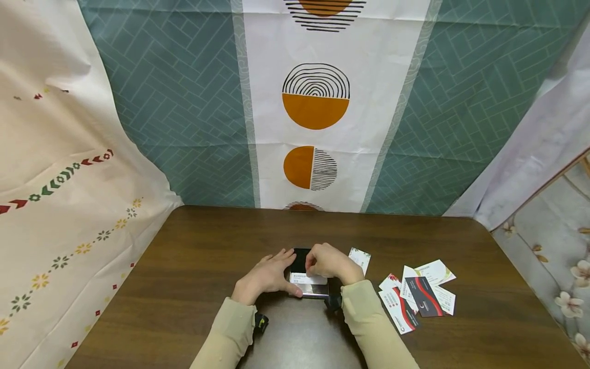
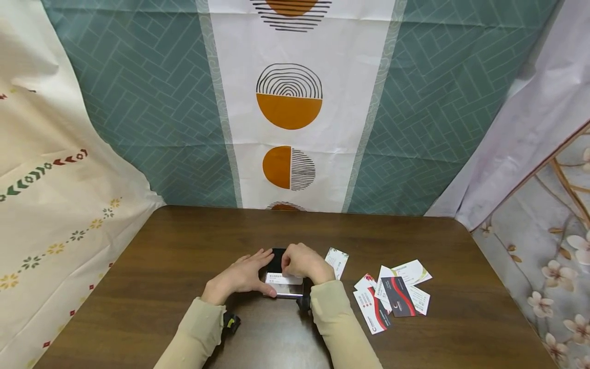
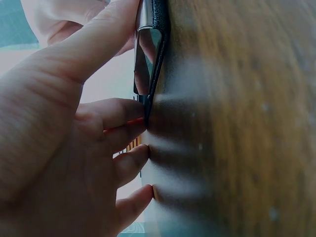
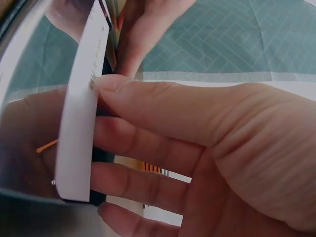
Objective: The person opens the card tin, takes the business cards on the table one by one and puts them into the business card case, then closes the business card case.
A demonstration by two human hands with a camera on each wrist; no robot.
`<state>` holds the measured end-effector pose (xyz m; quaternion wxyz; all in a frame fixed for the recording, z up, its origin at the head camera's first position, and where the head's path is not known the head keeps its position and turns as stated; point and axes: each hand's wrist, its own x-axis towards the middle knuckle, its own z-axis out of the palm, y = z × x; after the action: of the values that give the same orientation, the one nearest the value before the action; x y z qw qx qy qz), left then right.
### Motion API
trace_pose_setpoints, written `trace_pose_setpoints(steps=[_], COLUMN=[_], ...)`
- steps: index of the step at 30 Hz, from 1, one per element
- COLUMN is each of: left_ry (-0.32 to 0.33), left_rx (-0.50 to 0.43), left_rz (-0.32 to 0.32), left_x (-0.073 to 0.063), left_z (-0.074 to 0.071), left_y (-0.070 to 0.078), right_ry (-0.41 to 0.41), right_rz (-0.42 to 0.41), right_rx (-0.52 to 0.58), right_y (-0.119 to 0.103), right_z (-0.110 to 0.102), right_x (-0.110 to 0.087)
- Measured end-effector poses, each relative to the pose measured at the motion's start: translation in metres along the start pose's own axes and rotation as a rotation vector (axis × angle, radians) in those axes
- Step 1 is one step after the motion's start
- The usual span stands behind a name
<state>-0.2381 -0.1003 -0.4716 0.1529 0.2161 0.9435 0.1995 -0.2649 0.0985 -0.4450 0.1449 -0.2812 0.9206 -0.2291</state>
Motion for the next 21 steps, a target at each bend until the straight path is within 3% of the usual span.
trace_pose_setpoints(steps=[6, 10, 18, 21], left_ry=[0.001, 0.003, 0.009, 0.007], left_rx=[0.007, 0.011, 0.004, 0.004], left_rz=[0.0, -0.001, 0.005, 0.004], left_x=[-0.002, -0.001, -0.001, -0.001], left_z=[-0.001, 0.0, 0.001, 0.001], left_y=[0.0, 0.001, 0.0, 0.0], right_ry=[0.027, 0.043, 0.218, 0.245], right_rz=[0.023, 0.085, 0.432, 0.532], right_rx=[0.029, 0.058, 0.022, 0.045], right_y=[0.004, 0.01, 0.044, 0.057], right_z=[-0.007, -0.014, -0.029, -0.034], right_x=[-0.005, -0.012, -0.035, -0.045])
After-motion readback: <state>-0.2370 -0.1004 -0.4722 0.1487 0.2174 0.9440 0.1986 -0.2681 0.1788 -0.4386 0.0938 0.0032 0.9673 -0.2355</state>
